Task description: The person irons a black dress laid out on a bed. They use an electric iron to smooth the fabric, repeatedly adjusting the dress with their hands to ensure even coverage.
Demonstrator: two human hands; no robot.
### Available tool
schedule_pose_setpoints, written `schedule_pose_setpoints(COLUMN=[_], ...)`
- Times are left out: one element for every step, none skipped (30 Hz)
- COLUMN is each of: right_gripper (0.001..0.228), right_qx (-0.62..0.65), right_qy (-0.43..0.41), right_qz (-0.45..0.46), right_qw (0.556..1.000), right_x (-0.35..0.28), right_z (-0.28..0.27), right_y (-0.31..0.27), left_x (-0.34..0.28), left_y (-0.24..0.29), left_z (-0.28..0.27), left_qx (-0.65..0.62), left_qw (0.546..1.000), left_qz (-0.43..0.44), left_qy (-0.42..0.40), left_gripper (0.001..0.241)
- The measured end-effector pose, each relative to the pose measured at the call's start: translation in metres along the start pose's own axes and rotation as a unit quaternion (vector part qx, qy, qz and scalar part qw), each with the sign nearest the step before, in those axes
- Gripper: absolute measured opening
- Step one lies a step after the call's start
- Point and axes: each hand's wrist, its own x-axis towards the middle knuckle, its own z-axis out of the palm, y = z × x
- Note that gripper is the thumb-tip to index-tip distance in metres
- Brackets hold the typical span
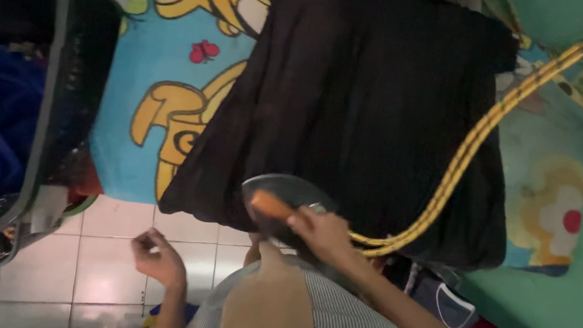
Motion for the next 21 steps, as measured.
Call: schedule_pose_setpoints(right_gripper=[0.051, 0.049, 0.048, 0.048, 0.049, 0.050, 0.051, 0.052, 0.052, 0.052, 0.052, 0.051, 0.052, 0.053, 0.054, 0.054, 0.054, 0.054, 0.053, 0.051, 0.050], right_qx=[0.011, 0.035, 0.059, 0.051, 0.045, 0.039, 0.074, 0.110, 0.146, 0.157, 0.167, 0.178, 0.180, 0.182, 0.183, 0.183, 0.184, 0.185, 0.209, 0.234, 0.258], right_qy=[0.035, 0.080, 0.125, 0.136, 0.147, 0.155, 0.157, 0.157, 0.156, 0.184, 0.211, 0.240, 0.257, 0.272, 0.288, 0.295, 0.302, 0.310, 0.312, 0.313, 0.313], right_qz=[0.021, 0.016, 0.011, 0.059, 0.106, 0.153, 0.201, 0.246, 0.291, 0.282, 0.273, 0.263, 0.262, 0.263, 0.264, 0.273, 0.282, 0.287, 0.301, 0.314, 0.326], right_qw=[0.999, 0.996, 0.990, 0.988, 0.982, 0.975, 0.964, 0.950, 0.933, 0.929, 0.924, 0.917, 0.913, 0.907, 0.902, 0.897, 0.892, 0.887, 0.877, 0.866, 0.854], right_x=[0.000, -0.002, -0.004, -0.003, -0.003, -0.005, -0.008, -0.011, -0.015, -0.020, -0.025, -0.029, -0.032, -0.036, -0.040, -0.045, -0.048, -0.048, -0.052, -0.056, -0.059], right_z=[-0.008, -0.018, -0.029, -0.041, -0.052, -0.061, -0.072, -0.083, -0.092, -0.100, -0.107, -0.115, -0.123, -0.129, -0.135, -0.140, -0.145, -0.150, -0.155, -0.161, -0.166], right_y=[0.012, 0.027, 0.041, 0.054, 0.066, 0.078, 0.091, 0.103, 0.115, 0.126, 0.138, 0.150, 0.162, 0.174, 0.187, 0.198, 0.209, 0.218, 0.227, 0.235, 0.243], left_x=[0.008, 0.015, 0.020, 0.024, 0.026, 0.026, 0.026, 0.025, 0.021, 0.016, 0.010, 0.003, -0.005, -0.014, -0.023, -0.031, -0.039, -0.045, -0.052, -0.058, -0.064], left_y=[0.005, 0.011, 0.019, 0.027, 0.035, 0.042, 0.049, 0.055, 0.061, 0.066, 0.072, 0.078, 0.085, 0.090, 0.096, 0.102, 0.107, 0.113, 0.120, 0.126, 0.132], left_z=[0.000, 0.002, 0.005, 0.011, 0.017, 0.022, 0.029, 0.035, 0.043, 0.050, 0.057, 0.067, 0.076, 0.085, 0.095, 0.103, 0.111, 0.121, 0.132, 0.141, 0.150], left_qx=[-0.006, -0.014, -0.022, -0.031, -0.040, -0.030, -0.021, -0.009, -0.024, -0.038, -0.053, -0.075, -0.097, -0.118, -0.108, -0.096, -0.083, -0.117, -0.152, -0.185, -0.175], left_qw=[1.000, 0.999, 0.999, 0.999, 0.999, 0.998, 0.997, 0.996, 0.996, 0.995, 0.994, 0.993, 0.991, 0.988, 0.989, 0.989, 0.989, 0.985, 0.979, 0.972, 0.974], left_qz=[0.015, 0.031, 0.033, 0.035, 0.036, 0.052, 0.068, 0.085, 0.087, 0.089, 0.092, 0.073, 0.054, 0.033, 0.034, 0.033, 0.033, 0.046, 0.058, 0.070, 0.055], left_qy=[0.009, 0.018, 0.016, 0.011, 0.007, 0.006, 0.006, 0.007, -0.009, -0.024, -0.040, -0.056, -0.072, -0.091, -0.100, -0.108, -0.116, -0.120, -0.124, -0.127, -0.131], left_gripper=[0.021, 0.022, 0.023, 0.023, 0.024, 0.025, 0.026, 0.026, 0.029, 0.031, 0.033, 0.034, 0.035, 0.036, 0.035, 0.034, 0.033, 0.031, 0.029, 0.027, 0.026])
